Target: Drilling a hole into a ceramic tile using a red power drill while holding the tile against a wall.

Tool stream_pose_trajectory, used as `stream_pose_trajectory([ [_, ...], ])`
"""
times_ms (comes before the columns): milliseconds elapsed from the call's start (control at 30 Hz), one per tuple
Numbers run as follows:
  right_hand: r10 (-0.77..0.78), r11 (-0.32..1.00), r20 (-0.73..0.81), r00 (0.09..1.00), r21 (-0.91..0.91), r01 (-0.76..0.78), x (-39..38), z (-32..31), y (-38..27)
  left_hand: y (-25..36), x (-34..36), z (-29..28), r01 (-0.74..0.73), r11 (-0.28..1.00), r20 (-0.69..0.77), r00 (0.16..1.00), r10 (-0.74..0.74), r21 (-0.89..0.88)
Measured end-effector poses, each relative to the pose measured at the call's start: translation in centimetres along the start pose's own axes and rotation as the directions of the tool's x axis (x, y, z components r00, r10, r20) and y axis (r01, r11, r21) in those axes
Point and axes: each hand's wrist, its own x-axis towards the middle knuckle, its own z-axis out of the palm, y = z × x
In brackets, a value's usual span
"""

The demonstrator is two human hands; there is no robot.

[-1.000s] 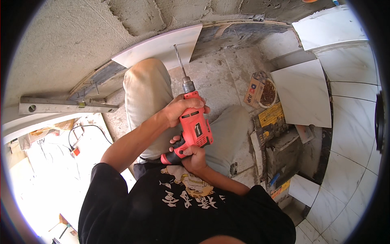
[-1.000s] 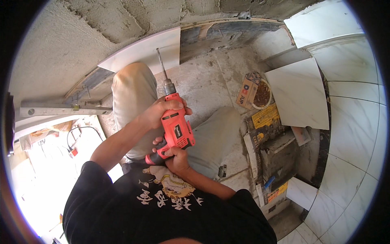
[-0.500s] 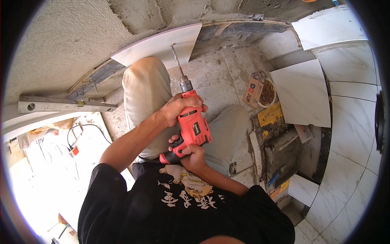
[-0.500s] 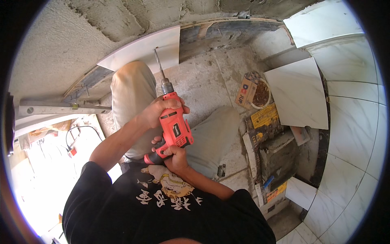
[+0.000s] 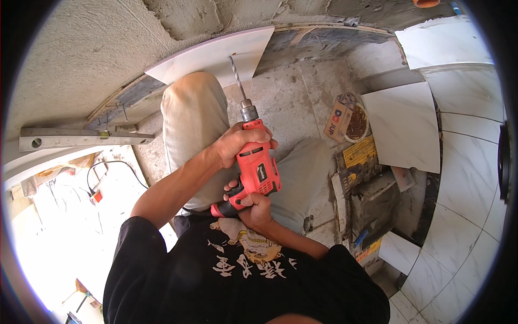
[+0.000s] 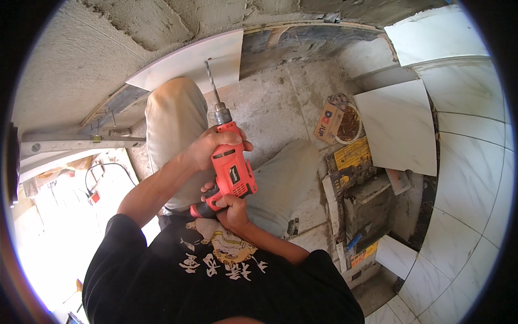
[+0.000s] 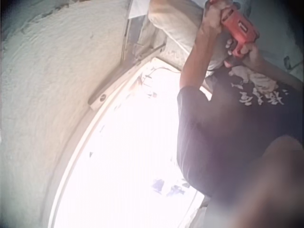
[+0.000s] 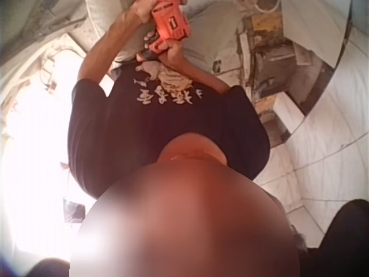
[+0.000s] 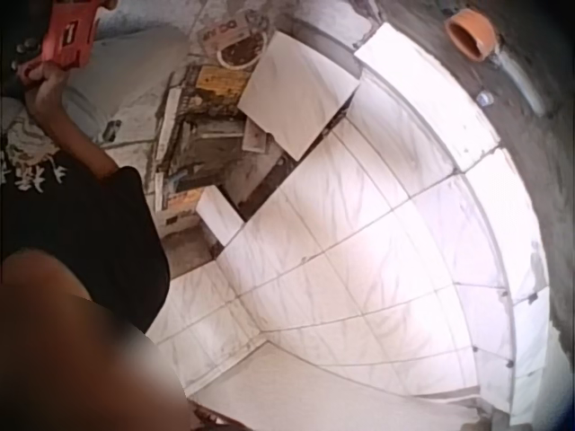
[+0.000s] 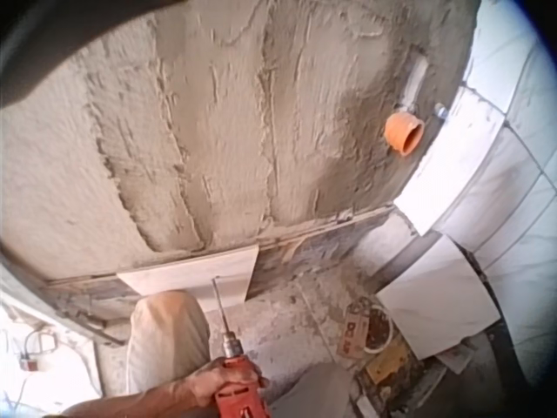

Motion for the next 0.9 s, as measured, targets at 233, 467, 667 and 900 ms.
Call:
stream_pose_trajectory([
  [233,0.016,1.000,-0.009,1.000,-0.020,-0.017,-0.02,0.31,-0.34,0.18,-0.09,0.15,0.005,1.000,-0.024,1.000,-0.005,-0.025],
  [467,0.037,0.999,0.036,0.999,0.035,-0.038,0.10,0.07,-0.02,0.02,0.08,0.04,-0.001,1.000,-0.007,1.000,0.001,-0.023],
  [667,0.035,0.999,0.051,0.998,0.037,-0.037,0.24,-0.40,0.22,-0.09,0.13,0.06,-0.007,1.000,-0.010,1.000,0.007,-0.027],
  [900,0.016,0.999,0.042,0.999,0.037,-0.018,0.20,0.13,0.07,-0.06,0.13,-0.04,-0.006,1.000,-0.020,1.000,0.006,-0.004],
])
